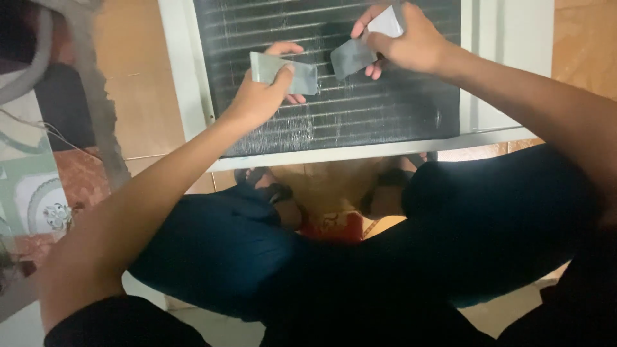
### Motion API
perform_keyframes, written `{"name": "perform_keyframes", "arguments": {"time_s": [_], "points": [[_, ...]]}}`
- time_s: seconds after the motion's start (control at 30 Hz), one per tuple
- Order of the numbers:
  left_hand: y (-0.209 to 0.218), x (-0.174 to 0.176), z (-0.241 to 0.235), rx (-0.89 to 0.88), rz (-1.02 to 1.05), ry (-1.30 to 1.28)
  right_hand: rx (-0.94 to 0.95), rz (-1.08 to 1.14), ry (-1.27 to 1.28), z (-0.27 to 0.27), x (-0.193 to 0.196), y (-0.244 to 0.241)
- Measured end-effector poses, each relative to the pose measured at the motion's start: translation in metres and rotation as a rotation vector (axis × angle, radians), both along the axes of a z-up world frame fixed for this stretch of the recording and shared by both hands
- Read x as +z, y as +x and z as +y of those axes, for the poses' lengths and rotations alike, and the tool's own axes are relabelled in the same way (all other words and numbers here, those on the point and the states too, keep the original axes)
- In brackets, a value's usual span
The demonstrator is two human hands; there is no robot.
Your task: The person sits on the floor and uses two rectangular sanding blocks to scrub a dark, ribbed surface. They move the blocks back and forth across the surface, covering different areas throughout the clip.
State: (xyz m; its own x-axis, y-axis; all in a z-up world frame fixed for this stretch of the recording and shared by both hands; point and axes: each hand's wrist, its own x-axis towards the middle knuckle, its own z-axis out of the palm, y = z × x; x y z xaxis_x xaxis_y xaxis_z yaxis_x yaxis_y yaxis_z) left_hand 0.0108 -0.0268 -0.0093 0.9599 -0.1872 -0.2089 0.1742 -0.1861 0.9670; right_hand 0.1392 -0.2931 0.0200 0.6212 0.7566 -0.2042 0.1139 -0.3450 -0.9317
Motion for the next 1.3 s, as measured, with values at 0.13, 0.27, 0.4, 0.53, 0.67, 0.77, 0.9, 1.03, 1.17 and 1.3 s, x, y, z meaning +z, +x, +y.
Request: {"name": "perform_keyframes", "arguments": {"time_s": [0.13, 0.27, 0.4, 0.53, 0.67, 0.77, 0.9, 1.03, 1.17, 1.3], "points": [[0.001, -0.003, -0.004, -0.039, -0.061, 0.067, 0.007, 0.020, 0.042, 0.004, 0.002, -0.004], [-0.001, -0.005, -0.008, -0.011, 0.003, 0.107, 0.015, 0.017, 0.034, 0.005, -0.017, -0.009], [-0.003, -0.008, -0.008, 0.009, 0.062, 0.031, 0.007, 0.050, 0.022, 0.010, -0.020, -0.020], [-0.005, -0.009, -0.008, 0.031, 0.058, 0.021, -0.003, -0.012, 0.022, 0.012, -0.022, -0.024], [-0.005, -0.013, -0.007, 0.030, 0.036, 0.022, 0.031, -0.065, 0.006, 0.011, -0.024, -0.026], [-0.007, -0.011, -0.007, 0.003, -0.003, 0.099, 0.078, -0.152, 0.041, 0.009, -0.030, -0.029], [-0.009, -0.010, -0.006, 0.024, 0.012, 0.070, 0.128, -0.297, 0.005, 0.007, -0.033, -0.030], [-0.005, -0.013, -0.005, 0.012, 0.010, 0.071, 0.205, -0.452, 0.087, 0.006, -0.038, -0.028], [-0.006, -0.015, -0.004, 0.007, 0.006, 0.021, 0.224, -0.509, 0.073, 0.005, -0.038, -0.032], [-0.006, -0.015, -0.005, 0.004, -0.005, 0.061, 0.236, -0.544, 0.033, 0.011, -0.033, -0.041]]}}
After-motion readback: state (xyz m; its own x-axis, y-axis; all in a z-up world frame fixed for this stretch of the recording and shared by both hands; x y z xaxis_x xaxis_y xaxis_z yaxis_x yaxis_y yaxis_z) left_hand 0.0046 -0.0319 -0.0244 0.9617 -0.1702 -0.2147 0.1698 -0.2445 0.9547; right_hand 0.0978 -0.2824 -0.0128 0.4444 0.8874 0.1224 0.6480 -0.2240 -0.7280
